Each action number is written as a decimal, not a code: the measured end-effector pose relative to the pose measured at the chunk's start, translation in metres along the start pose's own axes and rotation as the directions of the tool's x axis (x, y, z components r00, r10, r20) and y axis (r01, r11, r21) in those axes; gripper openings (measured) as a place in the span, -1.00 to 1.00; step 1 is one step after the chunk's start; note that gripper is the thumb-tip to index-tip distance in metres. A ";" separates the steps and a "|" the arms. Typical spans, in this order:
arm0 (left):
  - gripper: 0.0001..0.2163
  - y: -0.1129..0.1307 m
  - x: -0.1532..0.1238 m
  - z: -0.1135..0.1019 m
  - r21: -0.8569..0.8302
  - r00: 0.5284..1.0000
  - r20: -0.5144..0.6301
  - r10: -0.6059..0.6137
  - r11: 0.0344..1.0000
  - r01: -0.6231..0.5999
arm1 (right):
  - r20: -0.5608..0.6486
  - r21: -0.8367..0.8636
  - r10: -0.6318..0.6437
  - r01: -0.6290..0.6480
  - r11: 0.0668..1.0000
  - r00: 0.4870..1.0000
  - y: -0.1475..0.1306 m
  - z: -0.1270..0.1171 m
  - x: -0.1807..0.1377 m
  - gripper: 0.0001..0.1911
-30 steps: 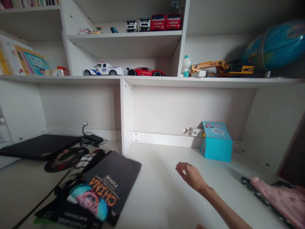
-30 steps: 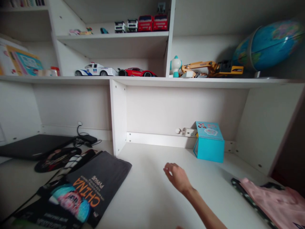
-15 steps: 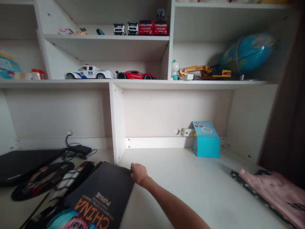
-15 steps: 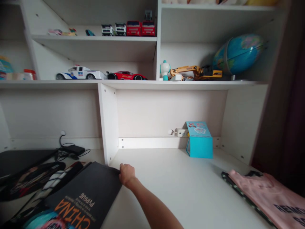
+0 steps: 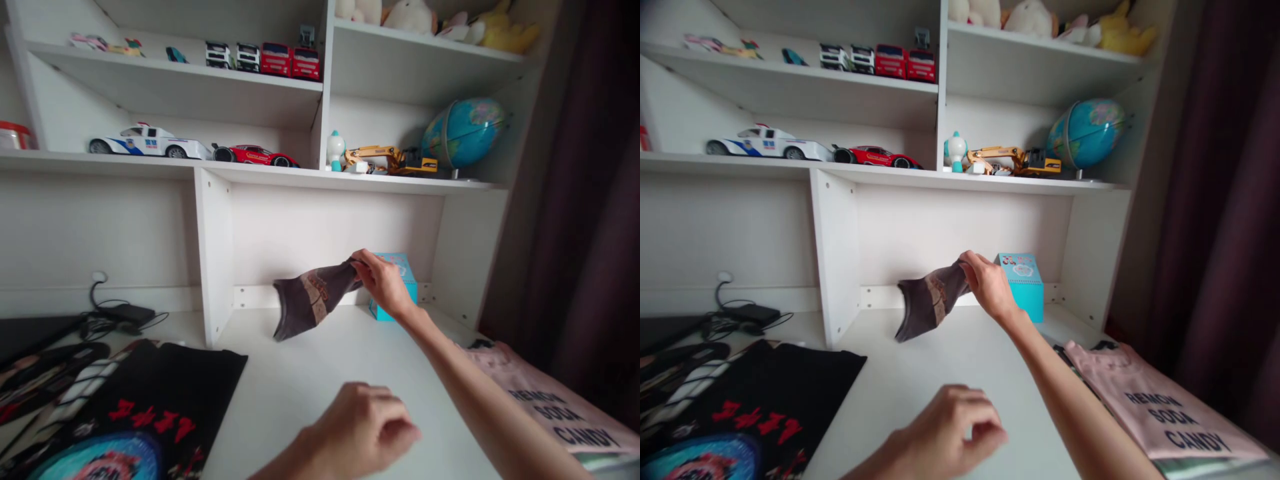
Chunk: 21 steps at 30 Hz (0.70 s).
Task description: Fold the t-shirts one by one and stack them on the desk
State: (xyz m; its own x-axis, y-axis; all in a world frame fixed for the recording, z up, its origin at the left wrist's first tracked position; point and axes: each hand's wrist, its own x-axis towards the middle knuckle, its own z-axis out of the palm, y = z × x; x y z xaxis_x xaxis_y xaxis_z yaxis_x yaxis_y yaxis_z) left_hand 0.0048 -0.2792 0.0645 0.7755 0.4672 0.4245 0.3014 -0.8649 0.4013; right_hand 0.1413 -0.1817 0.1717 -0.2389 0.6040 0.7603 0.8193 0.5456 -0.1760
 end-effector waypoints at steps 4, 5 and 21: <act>-0.80 0.010 0.020 -0.046 0.031 0.854 -0.509 0.114 0.993 -0.114 | 0.216 0.148 -0.227 0.198 0.969 0.949 -0.011 -0.036 -0.032 -0.80; -0.72 0.012 0.024 -0.053 0.034 0.818 -0.560 0.134 0.990 -0.140 | 0.280 0.173 -0.233 0.189 0.967 0.931 -0.012 -0.042 -0.040 -0.81; -0.83 0.025 0.047 -0.013 -0.745 0.956 0.258 0.138 0.658 0.106 | 0.187 0.167 0.017 -0.049 0.985 0.982 0.001 -0.128 -0.164 -0.82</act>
State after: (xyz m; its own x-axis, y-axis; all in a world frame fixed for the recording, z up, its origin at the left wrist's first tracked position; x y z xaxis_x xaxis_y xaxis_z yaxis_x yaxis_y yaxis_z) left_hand 0.0416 -0.2762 0.1047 0.9264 0.2801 0.2517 -0.1325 -0.3833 0.9141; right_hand 0.2481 -0.3546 0.1276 -0.3183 0.7109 0.6271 0.7313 0.6051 -0.3147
